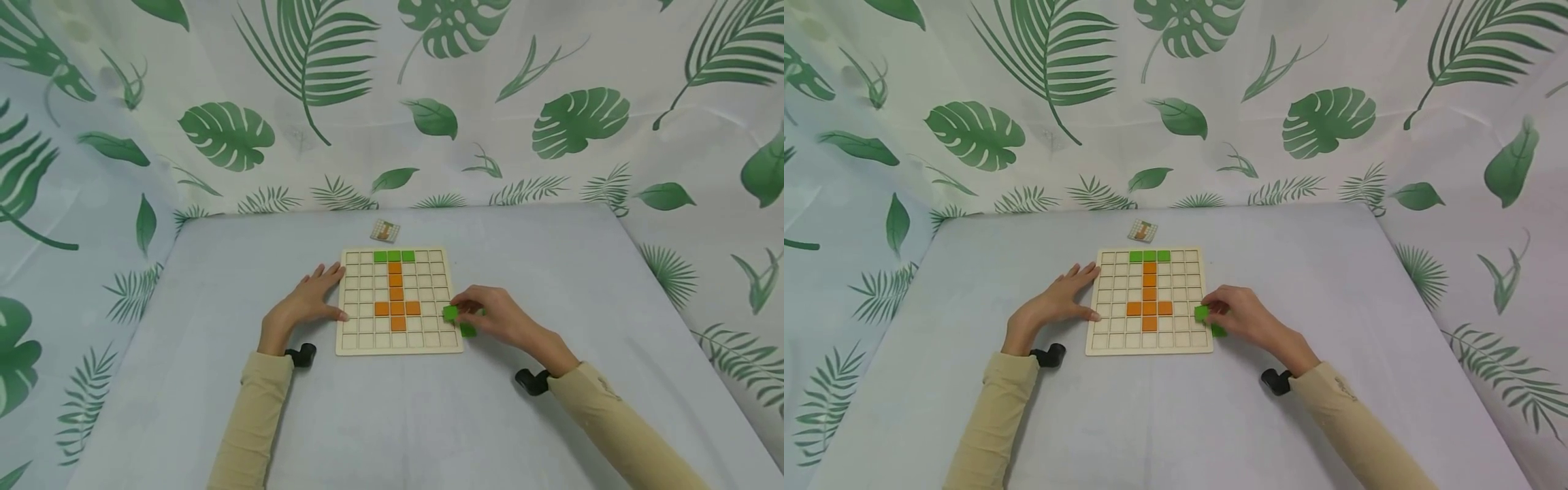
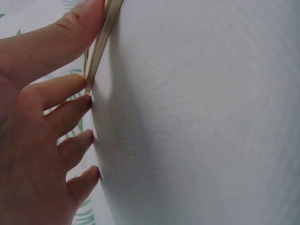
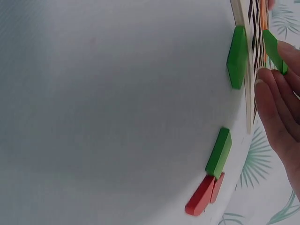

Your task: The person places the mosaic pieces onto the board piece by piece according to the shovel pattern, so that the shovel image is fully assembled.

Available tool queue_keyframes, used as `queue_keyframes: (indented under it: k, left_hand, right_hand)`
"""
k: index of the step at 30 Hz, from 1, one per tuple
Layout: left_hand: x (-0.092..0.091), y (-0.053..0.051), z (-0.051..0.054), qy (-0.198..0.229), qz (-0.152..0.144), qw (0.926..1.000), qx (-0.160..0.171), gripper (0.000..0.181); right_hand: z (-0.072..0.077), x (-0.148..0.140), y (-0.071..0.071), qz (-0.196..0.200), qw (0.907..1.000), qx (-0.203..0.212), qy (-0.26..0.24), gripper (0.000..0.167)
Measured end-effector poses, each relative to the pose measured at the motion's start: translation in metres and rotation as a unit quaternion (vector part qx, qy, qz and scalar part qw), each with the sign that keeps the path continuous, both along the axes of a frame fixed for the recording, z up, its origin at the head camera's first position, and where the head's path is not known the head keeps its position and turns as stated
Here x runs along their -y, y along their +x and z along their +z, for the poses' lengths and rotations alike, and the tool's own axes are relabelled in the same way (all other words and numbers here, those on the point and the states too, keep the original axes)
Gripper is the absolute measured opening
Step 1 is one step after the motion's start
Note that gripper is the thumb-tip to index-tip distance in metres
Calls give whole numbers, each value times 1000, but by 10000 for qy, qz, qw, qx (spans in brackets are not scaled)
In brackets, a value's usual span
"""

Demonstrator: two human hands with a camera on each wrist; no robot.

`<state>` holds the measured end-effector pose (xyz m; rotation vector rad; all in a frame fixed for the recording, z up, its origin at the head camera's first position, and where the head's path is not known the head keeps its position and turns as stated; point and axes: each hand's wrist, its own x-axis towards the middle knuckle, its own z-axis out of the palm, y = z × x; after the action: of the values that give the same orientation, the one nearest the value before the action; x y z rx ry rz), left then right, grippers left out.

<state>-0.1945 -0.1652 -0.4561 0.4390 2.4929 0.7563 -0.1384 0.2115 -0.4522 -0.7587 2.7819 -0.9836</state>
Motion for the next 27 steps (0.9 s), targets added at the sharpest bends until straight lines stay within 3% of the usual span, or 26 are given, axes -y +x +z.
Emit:
queue_keyframes:
  k: [27]
  left_hand:
    - [0,-1,-1,-63,-91,9999,-3,103]
  right_hand:
    - [-5,35,-6,495,9971,402,-411,24]
